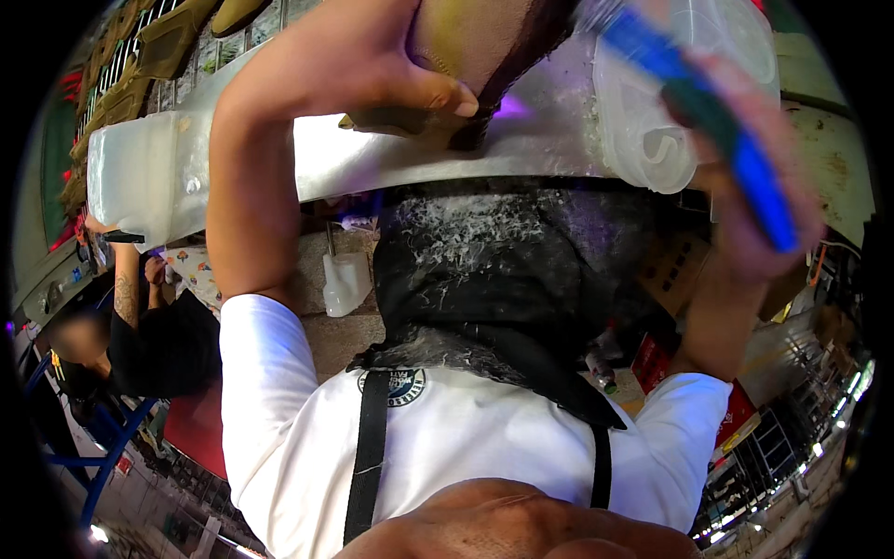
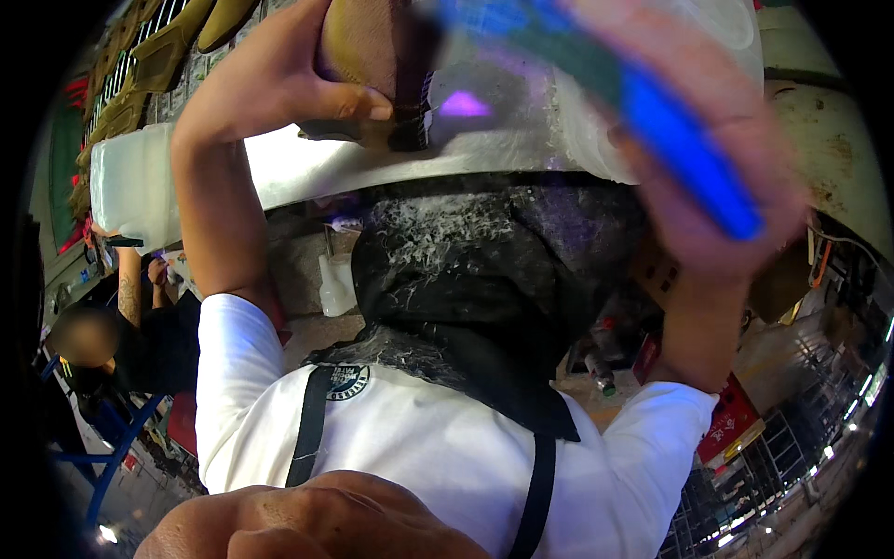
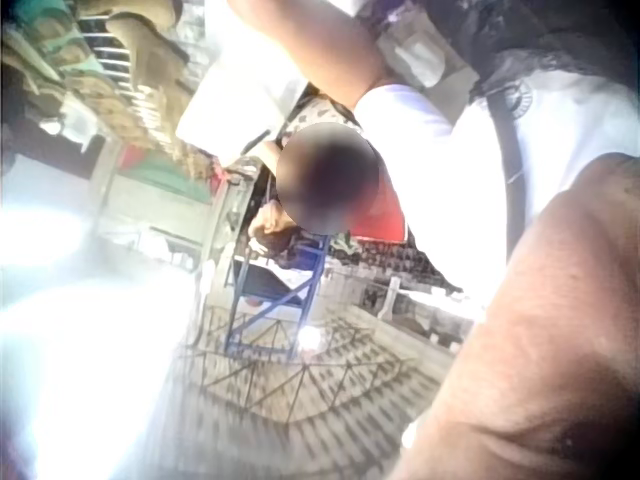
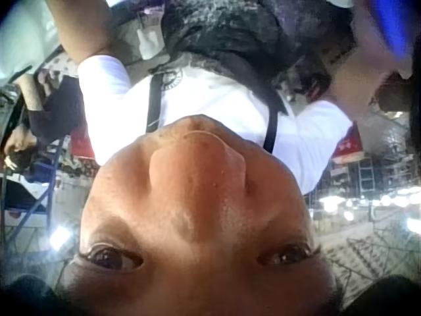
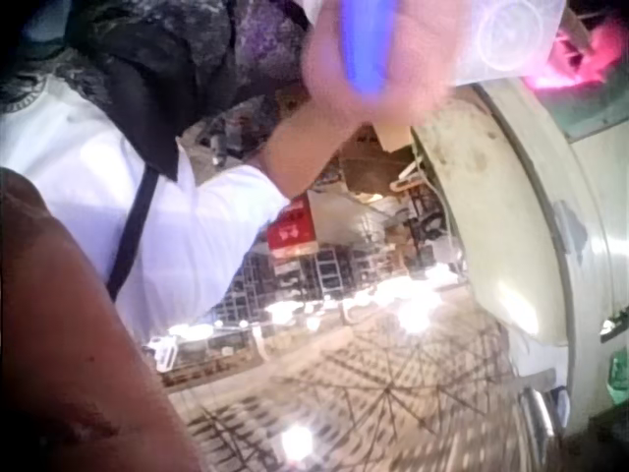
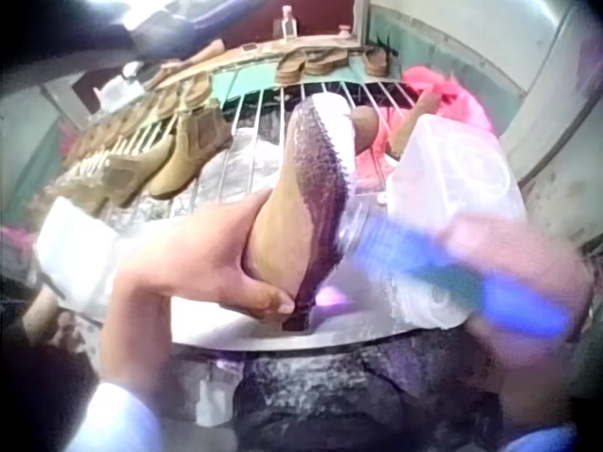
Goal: The person applies adhesive to the edges of footwear using a brush, moving around the perimeter of the sole and upper before placing the items aside and handling pieces of material.
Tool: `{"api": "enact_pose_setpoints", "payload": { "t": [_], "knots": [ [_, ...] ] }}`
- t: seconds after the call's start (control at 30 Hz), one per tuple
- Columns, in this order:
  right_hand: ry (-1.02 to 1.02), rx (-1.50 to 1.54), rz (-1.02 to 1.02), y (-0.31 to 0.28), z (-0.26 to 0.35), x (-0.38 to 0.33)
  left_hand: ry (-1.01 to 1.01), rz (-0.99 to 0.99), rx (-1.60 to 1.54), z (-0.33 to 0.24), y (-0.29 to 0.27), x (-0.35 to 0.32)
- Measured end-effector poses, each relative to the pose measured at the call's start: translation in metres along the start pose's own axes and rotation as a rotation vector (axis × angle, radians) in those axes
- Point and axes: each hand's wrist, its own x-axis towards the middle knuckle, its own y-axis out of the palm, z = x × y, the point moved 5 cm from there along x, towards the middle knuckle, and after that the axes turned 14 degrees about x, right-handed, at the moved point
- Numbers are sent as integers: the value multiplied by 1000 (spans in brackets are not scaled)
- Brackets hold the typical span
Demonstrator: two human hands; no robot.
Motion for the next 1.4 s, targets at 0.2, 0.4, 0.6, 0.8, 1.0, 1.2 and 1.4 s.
{"api": "enact_pose_setpoints", "payload": {
  "t": [0.2,0.4,0.6,0.8,1.0,1.2,1.4],
  "knots": [
    [60,-171,-189,-14,5,13,1,-9,70,-4,1,-7],
    [56,-260,-80,9,-3,4,-64,4,41,-3,3,-11],
    [-150,-374,198,20,-10,-3,80,-72,24,5,6,1],
    [28,-290,130,44,-31,-31,-55,2,5,6,3,-3],
    [277,-136,121,42,-24,-68,-14,-134,48,-17,8,-22],
    [603,6,-665,-36,-12,-116,45,-348,95,19,40,-45],
    [777,-10,-751,-31,-31,-128,-6,-600,311,7,54,-67]
  ]
}}
